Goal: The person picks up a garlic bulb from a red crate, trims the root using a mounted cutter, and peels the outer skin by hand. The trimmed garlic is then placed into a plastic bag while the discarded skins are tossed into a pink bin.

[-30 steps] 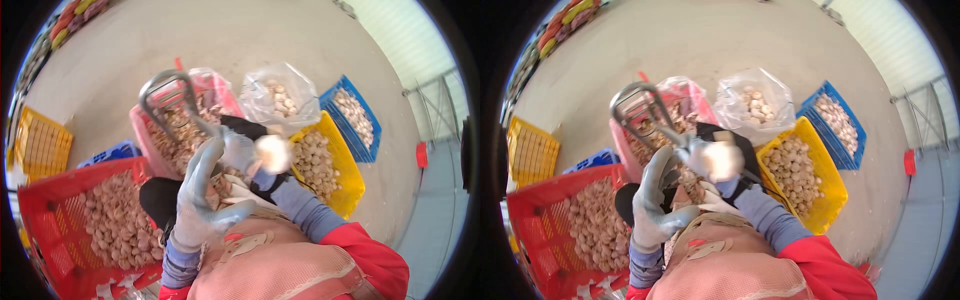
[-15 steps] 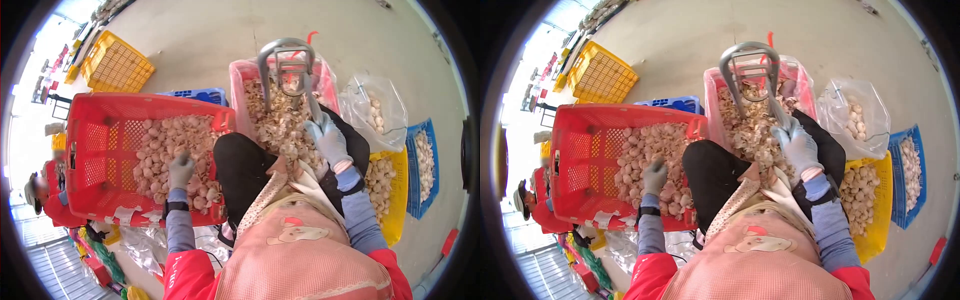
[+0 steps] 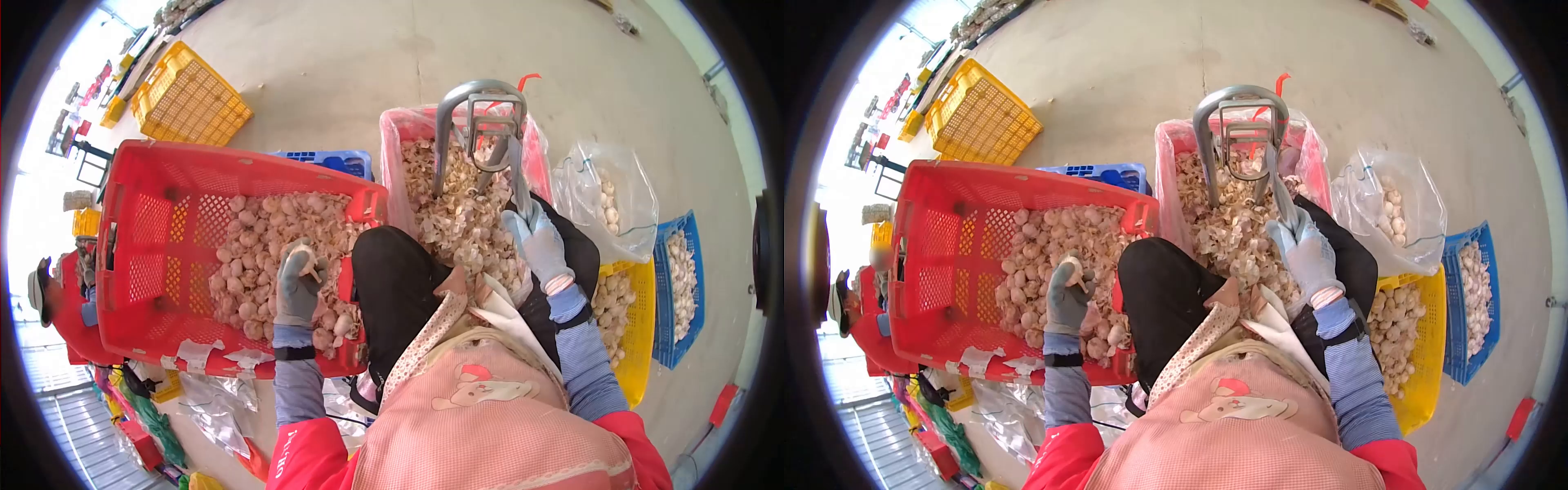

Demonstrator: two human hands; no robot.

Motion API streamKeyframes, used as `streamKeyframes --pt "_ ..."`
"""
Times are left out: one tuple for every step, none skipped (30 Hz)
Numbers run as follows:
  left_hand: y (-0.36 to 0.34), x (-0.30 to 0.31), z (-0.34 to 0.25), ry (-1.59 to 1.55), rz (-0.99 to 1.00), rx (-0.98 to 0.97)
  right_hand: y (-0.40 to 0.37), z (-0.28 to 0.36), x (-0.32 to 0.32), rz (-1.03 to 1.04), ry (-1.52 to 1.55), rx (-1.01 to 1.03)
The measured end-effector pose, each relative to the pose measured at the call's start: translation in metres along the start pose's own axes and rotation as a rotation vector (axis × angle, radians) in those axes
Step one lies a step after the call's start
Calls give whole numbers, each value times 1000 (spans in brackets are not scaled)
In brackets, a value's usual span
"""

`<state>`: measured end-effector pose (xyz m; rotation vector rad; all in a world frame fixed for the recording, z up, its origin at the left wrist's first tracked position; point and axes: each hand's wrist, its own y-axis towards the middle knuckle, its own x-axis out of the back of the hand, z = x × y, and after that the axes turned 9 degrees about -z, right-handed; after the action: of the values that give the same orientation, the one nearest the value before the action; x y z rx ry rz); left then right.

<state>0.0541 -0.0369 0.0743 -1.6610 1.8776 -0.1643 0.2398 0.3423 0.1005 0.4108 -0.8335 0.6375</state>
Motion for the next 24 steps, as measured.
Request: streamKeyframes --pt "-6 -17 -5 -12 72 -31 0 0 2 34 31 -18" --pt "-13 -39 -8 -23 146 -63 -1 0 4 66 61 -38" --pt "-20 -62 -8 -36 222 -95 -2 -2 8 96 89 -57" --pt "-27 -84 -3 -140 282 -52 -7 -16 4 111 336 -97" --pt "-34 -108 4 -241 345 -6 -14 -8 13 79 402 -99" --pt "-43 -134 11 -328 377 15 -19 2 27 147 505 -179" --pt "-50 -156 19 -412 411 39 -22 10 42 212 609 -262" --pt "-45 -167 31 -431 564 31 -24 15 51 222 612 -233" --pt "-42 -180 45 -430 522 61 -25 20 57 222 631 -256" --pt "-42 -193 52 -350 508 66 -26 23 61 226 644 -263" --pt "-42 -204 58 -270 496 65 -26 26 65 228 658 -266" --pt "-40 -209 67 -238 478 31 -26 29 70 241 617 -280" --pt "-42 -217 68 -286 513 78 -25 36 76 263 683 -329" --pt "-41 -223 71 -263 475 80 -25 36 77 267 686 -346" --pt "-38 -226 75 -239 433 82 -26 36 76 275 691 -365" --pt "-34 -227 79 -274 453 120 -27 32 74 267 706 -334" --pt "-30 -225 83 -281 489 140 -27 29 73 259 658 -258" --pt "-29 -228 82 -261 484 129 -24 37 81 280 601 -255" --pt "-30 -232 83 -240 478 122 -22 44 87 300 544 -255" --pt "-28 -234 84 -230 477 118 -22 40 83 272 545 -237" --pt "-27 -236 86 -219 475 116 -24 35 79 245 546 -222" --pt "-25 -238 88 -208 475 116 -25 32 75 216 546 -208" --pt "-26 -240 88 -214 461 116 -25 29 74 205 513 -181" --pt "-29 -243 87 -220 447 115 -25 27 72 194 479 -152"
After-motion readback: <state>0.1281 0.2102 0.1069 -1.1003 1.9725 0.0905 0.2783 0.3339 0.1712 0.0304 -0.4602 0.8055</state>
